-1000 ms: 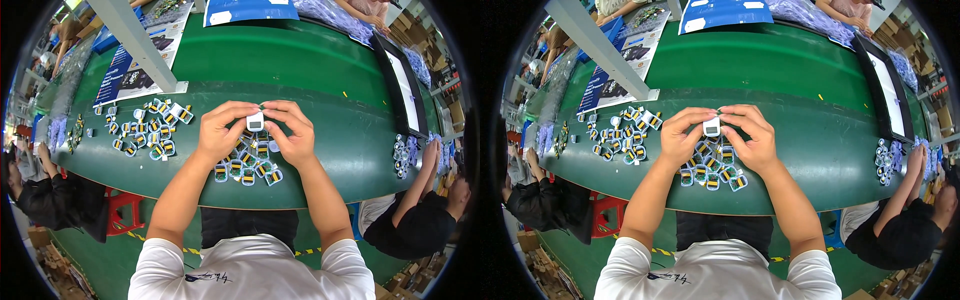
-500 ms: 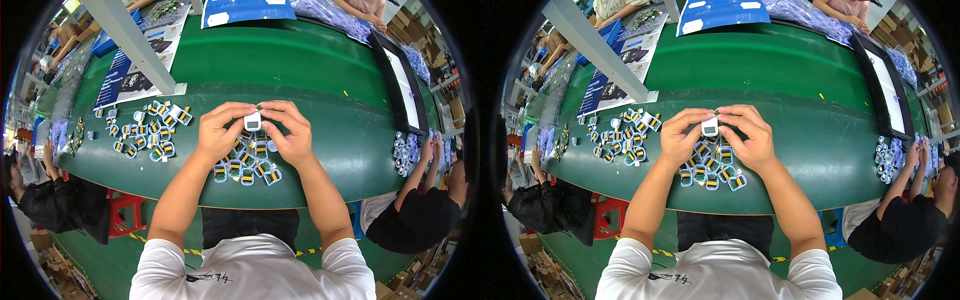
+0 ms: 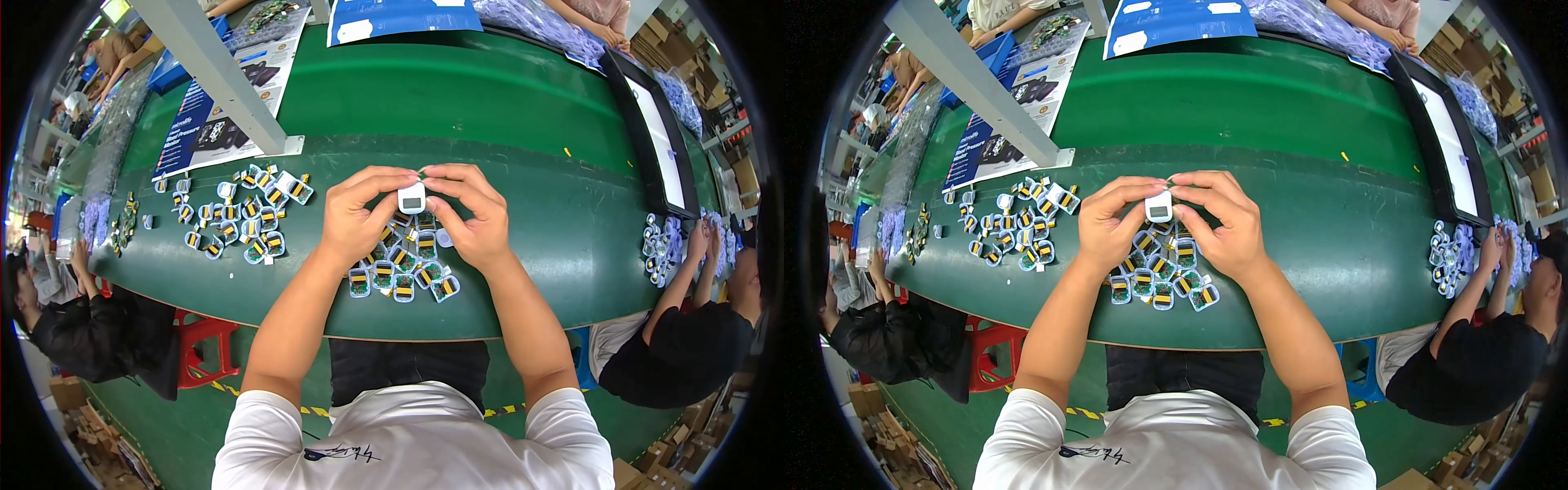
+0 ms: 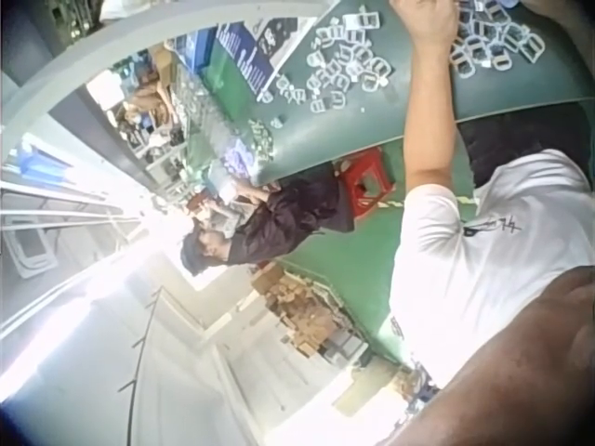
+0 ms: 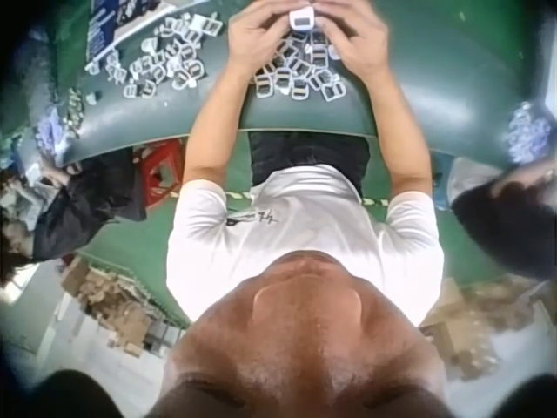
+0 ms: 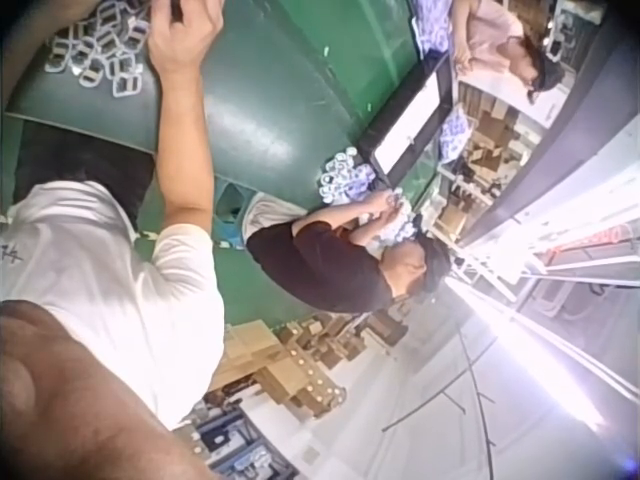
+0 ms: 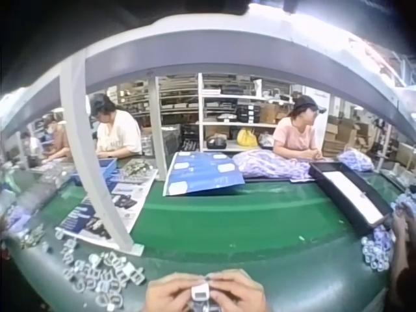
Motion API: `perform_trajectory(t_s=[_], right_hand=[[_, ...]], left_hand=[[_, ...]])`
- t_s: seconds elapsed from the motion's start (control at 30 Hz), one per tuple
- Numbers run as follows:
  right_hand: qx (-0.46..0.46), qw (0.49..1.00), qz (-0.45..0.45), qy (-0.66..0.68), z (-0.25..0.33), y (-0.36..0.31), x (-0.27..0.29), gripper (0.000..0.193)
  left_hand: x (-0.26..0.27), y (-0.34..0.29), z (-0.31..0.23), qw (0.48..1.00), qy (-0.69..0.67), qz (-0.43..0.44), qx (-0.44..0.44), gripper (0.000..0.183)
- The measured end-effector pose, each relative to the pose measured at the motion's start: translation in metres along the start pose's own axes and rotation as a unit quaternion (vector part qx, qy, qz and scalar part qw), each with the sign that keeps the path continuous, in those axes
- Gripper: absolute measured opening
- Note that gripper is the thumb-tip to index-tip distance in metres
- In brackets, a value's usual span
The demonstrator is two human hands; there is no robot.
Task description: Inspecting and sorting small square electronic components or tags on an assembly line table.
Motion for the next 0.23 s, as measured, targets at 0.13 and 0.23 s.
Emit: perform_trajectory(t_s=[0.13, 0.23], right_hand=[[0.000, 1.000, 0.000, -0.003, 0.0008, 0.0001, 0.0009, 0.029], [0.003, 1.000, 0.002, -0.004, 0.0008, 0.0005, 0.0014, 0.030]], left_hand=[[-0.0007, 0.0003, -0.0003, 1.000, 0.000, 0.000, 0.001, 0.026], [-0.0009, 0.0000, 0.0015, 1.000, 0.002, 0.002, 0.001, 0.027]])
Point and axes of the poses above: each hand's wrist, its own y-axis towards the middle knuckle, its own x-axis out of the back of the hand, z = x × y, the point moved 1 cm from there along y, towards the middle knuckle, and after that the axes turned 10 degrees about -x, right-handed, at the moved point
